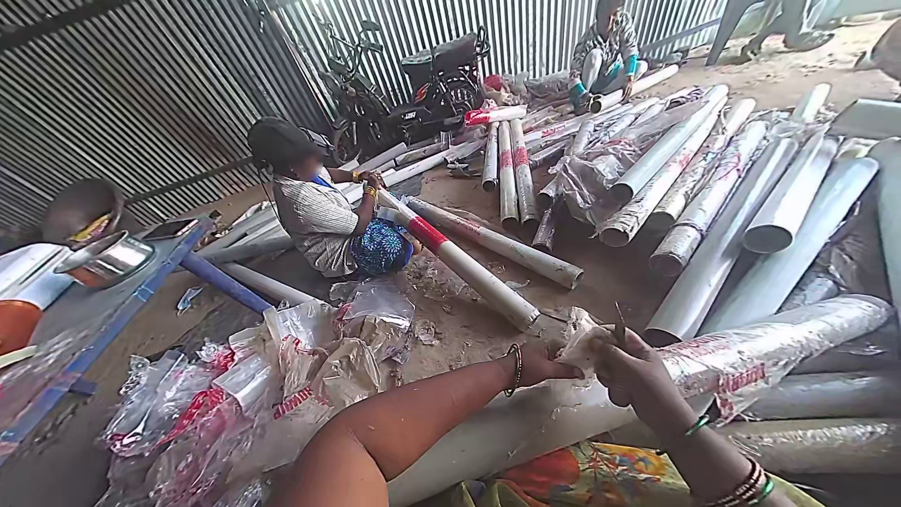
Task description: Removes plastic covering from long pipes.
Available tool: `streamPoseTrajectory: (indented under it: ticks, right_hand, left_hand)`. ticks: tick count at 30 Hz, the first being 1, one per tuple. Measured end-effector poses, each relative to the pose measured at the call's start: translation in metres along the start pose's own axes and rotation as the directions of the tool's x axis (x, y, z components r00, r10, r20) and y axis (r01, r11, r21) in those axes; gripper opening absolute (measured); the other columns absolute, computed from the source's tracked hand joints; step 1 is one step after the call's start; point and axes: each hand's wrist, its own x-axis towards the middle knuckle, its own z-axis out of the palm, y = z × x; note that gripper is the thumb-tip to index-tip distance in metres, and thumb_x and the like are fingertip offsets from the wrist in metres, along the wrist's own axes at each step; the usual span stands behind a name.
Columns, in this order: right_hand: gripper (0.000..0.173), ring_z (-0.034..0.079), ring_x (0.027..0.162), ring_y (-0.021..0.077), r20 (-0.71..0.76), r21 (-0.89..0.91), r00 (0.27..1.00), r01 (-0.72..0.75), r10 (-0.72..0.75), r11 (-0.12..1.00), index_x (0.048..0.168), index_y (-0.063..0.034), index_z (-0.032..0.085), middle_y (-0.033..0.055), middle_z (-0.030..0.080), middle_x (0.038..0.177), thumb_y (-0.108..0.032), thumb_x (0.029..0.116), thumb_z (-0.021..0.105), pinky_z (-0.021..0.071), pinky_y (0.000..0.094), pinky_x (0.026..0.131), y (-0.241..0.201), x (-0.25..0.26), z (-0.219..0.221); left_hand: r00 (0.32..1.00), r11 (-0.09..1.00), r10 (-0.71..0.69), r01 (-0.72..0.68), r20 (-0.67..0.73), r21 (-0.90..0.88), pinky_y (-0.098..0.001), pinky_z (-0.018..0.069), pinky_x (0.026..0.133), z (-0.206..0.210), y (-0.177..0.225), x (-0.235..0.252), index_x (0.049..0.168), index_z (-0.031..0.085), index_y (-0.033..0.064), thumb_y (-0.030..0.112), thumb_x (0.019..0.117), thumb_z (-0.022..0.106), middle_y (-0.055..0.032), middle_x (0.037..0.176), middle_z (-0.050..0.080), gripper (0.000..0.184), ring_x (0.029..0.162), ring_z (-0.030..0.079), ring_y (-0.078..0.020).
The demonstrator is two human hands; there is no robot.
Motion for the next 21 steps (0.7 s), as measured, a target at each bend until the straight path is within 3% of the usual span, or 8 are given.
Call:
streamPoseTrajectory:
  ticks: [3,7,10,13,14,18,21]
  right_hand:
    - [0.011,0.048,0.046,-0.0005,-0.047,-0.070,0.999,0.009,-0.012,0.998,0.110,-0.0059,0.056,-0.0065,0.057,0.069,-0.005,0.0994,0.055,0.0433,0.0149,0.044,0.000,0.003,-0.002]
    - [0.014,0.047,0.048,-0.0024,-0.123,-0.164,0.990,0.045,-0.066,0.985,0.112,-0.0027,0.055,-0.0062,0.055,0.072,-0.006,0.0983,0.056,0.0431,0.0140,0.046,0.001,0.006,-0.005]
    - [0.024,0.049,0.055,0.0019,-0.160,-0.447,0.970,0.094,-0.183,0.889,0.120,0.0015,0.059,0.0012,0.056,0.081,-0.011,0.0989,0.060,0.0428,0.0204,0.052,0.002,0.006,-0.007]
    - [0.025,0.062,0.085,0.0280,-0.046,-0.666,0.930,0.244,-0.365,0.705,0.113,0.0085,0.064,0.0241,0.064,0.108,-0.011,0.0978,0.060,0.0503,0.0456,0.073,0.006,0.003,-0.006]
    - [0.024,0.063,0.090,0.0342,0.002,-0.695,0.908,0.302,-0.419,0.652,0.110,0.0098,0.065,0.0272,0.064,0.109,-0.010,0.0963,0.061,0.0504,0.0501,0.077,0.009,0.002,-0.003]
    - [0.021,0.066,0.089,0.0360,0.153,-0.700,0.863,0.438,-0.481,0.564,0.103,0.0099,0.069,0.0264,0.066,0.106,-0.008,0.0922,0.064,0.0533,0.0500,0.077,0.021,-0.001,0.006]
    - [0.021,0.068,0.091,0.0362,0.215,-0.676,0.835,0.502,-0.507,0.539,0.101,0.0092,0.070,0.0260,0.068,0.108,-0.008,0.0901,0.065,0.0552,0.0504,0.076,0.028,-0.002,0.008]
  left_hand:
    - [0.998,0.994,0.066,-0.066,0.004,-0.090,-0.0264,0.0505,0.095,0.000,-0.008,0.002,0.132,0.052,-0.0118,0.001,0.0979,0.062,-0.0147,0.113,0.067,0.038,0.098,0.064,-0.0065]
    - [1.000,0.997,-0.003,0.002,-0.015,-0.077,-0.0273,0.0525,0.085,0.001,0.004,-0.003,0.130,0.053,-0.0113,0.005,0.1042,0.054,-0.0139,0.106,0.066,0.031,0.087,0.063,-0.0086]
    - [0.996,0.989,-0.076,0.069,-0.046,-0.128,-0.0296,0.0550,0.075,0.000,0.001,0.001,0.133,0.051,-0.0077,0.013,0.1084,0.048,-0.0129,0.103,0.068,0.032,0.079,0.065,-0.0113]
    - [0.986,0.977,-0.148,0.134,-0.074,-0.163,-0.0313,0.0550,0.068,0.000,0.001,0.003,0.136,0.048,-0.0054,0.016,0.1103,0.045,-0.0139,0.101,0.068,0.034,0.075,0.066,-0.0142]
    - [0.982,0.972,-0.168,0.150,-0.087,-0.178,-0.0312,0.0543,0.067,0.001,0.002,0.003,0.136,0.048,-0.0047,0.017,0.1107,0.044,-0.0136,0.100,0.068,0.033,0.074,0.065,-0.0143]
    - [0.967,0.940,-0.213,0.165,-0.136,-0.299,-0.0297,0.0538,0.063,0.000,0.001,0.005,0.134,0.048,-0.0028,0.017,0.1111,0.042,-0.0109,0.093,0.066,0.031,0.070,0.064,-0.0134]
    - [0.975,0.923,-0.186,0.132,-0.120,-0.361,-0.0321,0.0573,0.068,-0.002,0.000,0.004,0.132,0.049,-0.0045,0.015,0.1117,0.037,-0.0116,0.095,0.064,0.030,0.074,0.066,-0.0157]
